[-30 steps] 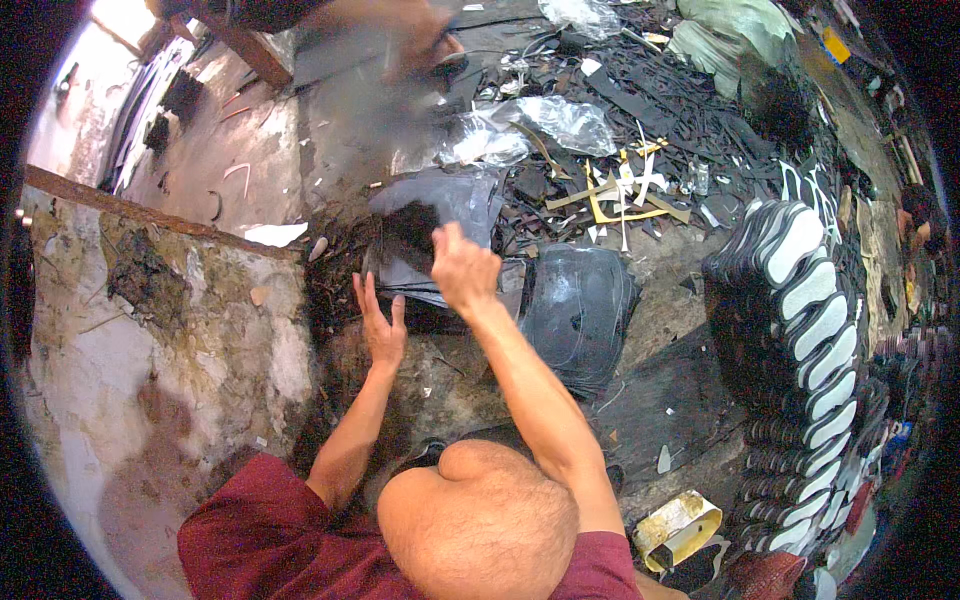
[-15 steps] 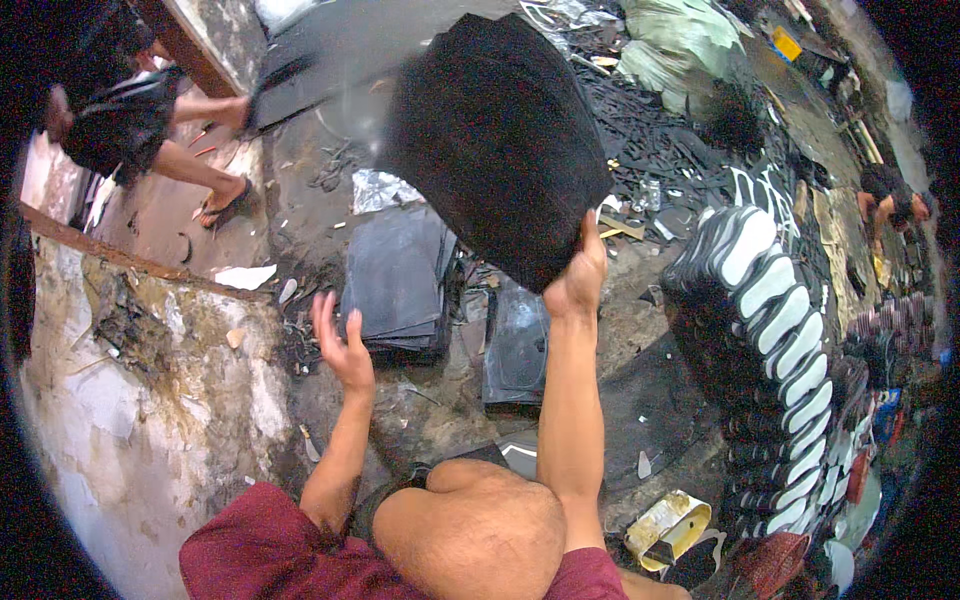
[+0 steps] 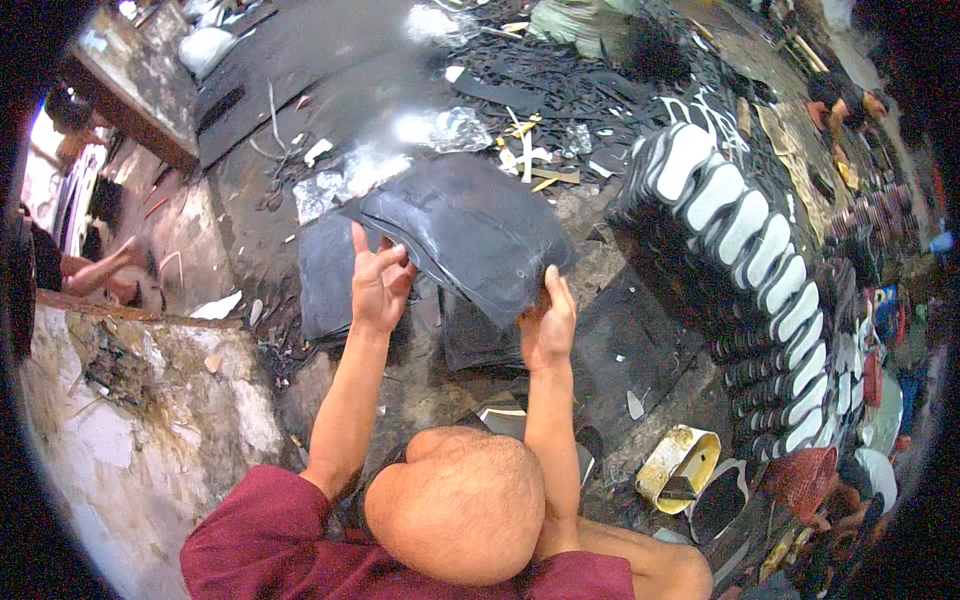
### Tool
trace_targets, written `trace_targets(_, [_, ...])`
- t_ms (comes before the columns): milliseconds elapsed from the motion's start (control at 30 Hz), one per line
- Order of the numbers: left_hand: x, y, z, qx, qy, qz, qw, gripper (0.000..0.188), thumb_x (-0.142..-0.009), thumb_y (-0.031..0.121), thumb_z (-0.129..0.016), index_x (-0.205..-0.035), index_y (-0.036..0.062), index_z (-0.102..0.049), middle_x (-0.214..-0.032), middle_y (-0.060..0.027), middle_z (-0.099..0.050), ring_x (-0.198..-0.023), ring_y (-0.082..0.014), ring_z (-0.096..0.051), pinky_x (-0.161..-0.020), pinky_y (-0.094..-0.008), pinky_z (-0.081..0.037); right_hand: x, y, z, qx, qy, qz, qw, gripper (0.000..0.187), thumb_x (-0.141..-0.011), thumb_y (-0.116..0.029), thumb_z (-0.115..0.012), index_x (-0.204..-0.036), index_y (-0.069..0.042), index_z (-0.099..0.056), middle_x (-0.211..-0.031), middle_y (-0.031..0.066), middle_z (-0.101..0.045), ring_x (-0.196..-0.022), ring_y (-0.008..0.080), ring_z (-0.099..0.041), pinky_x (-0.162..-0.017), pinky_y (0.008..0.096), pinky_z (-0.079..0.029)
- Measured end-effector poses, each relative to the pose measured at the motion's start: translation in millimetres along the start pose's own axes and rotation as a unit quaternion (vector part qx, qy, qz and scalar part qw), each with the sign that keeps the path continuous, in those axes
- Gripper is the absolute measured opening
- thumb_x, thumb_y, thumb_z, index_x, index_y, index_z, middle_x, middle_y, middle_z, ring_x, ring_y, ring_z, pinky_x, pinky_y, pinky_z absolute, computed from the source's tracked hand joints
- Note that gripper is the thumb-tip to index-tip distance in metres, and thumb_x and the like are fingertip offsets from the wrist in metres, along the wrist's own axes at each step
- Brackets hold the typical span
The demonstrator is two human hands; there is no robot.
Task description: The person sits on the floor and repeatedly rubs a black rubber sheet with a small tool, then folds and stacks it with other sheets. The person also handles a yellow container and stacks finished white-and-black shoe-like items nearby.
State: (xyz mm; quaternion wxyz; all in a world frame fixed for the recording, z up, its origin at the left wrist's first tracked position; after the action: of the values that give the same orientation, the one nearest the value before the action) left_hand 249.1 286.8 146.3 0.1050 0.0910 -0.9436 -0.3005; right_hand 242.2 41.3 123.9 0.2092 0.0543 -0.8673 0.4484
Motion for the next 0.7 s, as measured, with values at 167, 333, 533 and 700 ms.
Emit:
trace_targets(167, [12.7,-31.5,0.5,-0.043,-0.020,0.025,0.999,0.102,-0.080,-0.021,-0.056,-0.161,0.0260,-0.015,-0.136,-0.0118,-0.055,-0.105,-0.0193,-0.065,-0.073,-0.0269,-0.058,45.4,-33.0,22.4,0.519,0.277,0.235,0.774,0.062,-0.090,-0.042,-0.076,-0.137,-0.006,-0.055,-0.111,0.0089,-0.067,-0.091,0.0172,-0.063,-0.080,0.0357,-0.053])
trace_targets(333, [33.6,-59.2,-28.0,-0.051,-0.066,0.061,0.995,0.107,-0.078,-0.023,-0.050,-0.164,0.0185,-0.001,-0.145,-0.0195,-0.052,-0.120,-0.0274,-0.062,-0.091,-0.0323,-0.056,54.9,-29.4,-33.4,0.399,-0.062,0.242,0.882,0.051,-0.084,-0.025,-0.084,-0.126,-0.002,-0.066,-0.110,0.0151,-0.073,-0.096,0.0198,-0.071,-0.082,0.0332,-0.055])
trace_targets(533, [28.4,-64.5,-23.3,-0.044,-0.052,0.110,0.992,0.094,-0.081,-0.012,-0.048,-0.163,0.0156,-0.011,-0.149,-0.0122,-0.049,-0.118,-0.0246,-0.063,-0.095,-0.0349,-0.058,44.8,-43.5,-0.3,0.334,0.120,0.319,0.879,0.020,-0.094,-0.008,-0.070,-0.106,0.008,-0.070,-0.084,0.0091,-0.074,-0.075,0.0109,-0.067,-0.065,0.0256,-0.052])
trace_targets(700, [8.2,-70.1,-7.4,-0.001,0.026,0.181,0.983,0.078,-0.088,0.001,-0.050,-0.161,0.0124,-0.024,-0.142,-0.0119,-0.054,-0.117,-0.0230,-0.062,-0.102,-0.0399,-0.054,40.3,-72.2,32.1,0.181,0.129,0.262,0.939,0.023,-0.094,-0.006,-0.072,-0.111,0.008,-0.070,-0.095,0.0059,-0.074,-0.081,0.0090,-0.066,-0.075,0.0218,-0.051])
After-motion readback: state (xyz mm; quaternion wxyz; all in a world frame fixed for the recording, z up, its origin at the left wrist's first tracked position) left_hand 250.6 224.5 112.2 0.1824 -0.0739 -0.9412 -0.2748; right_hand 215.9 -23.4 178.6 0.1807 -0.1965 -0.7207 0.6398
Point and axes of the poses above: each hand's wrist, its own x-axis away from the middle knuckle, its own z-axis out of the back of the hand, y = z × x, the point moved 3 cm from there along -x, towards the middle knuckle
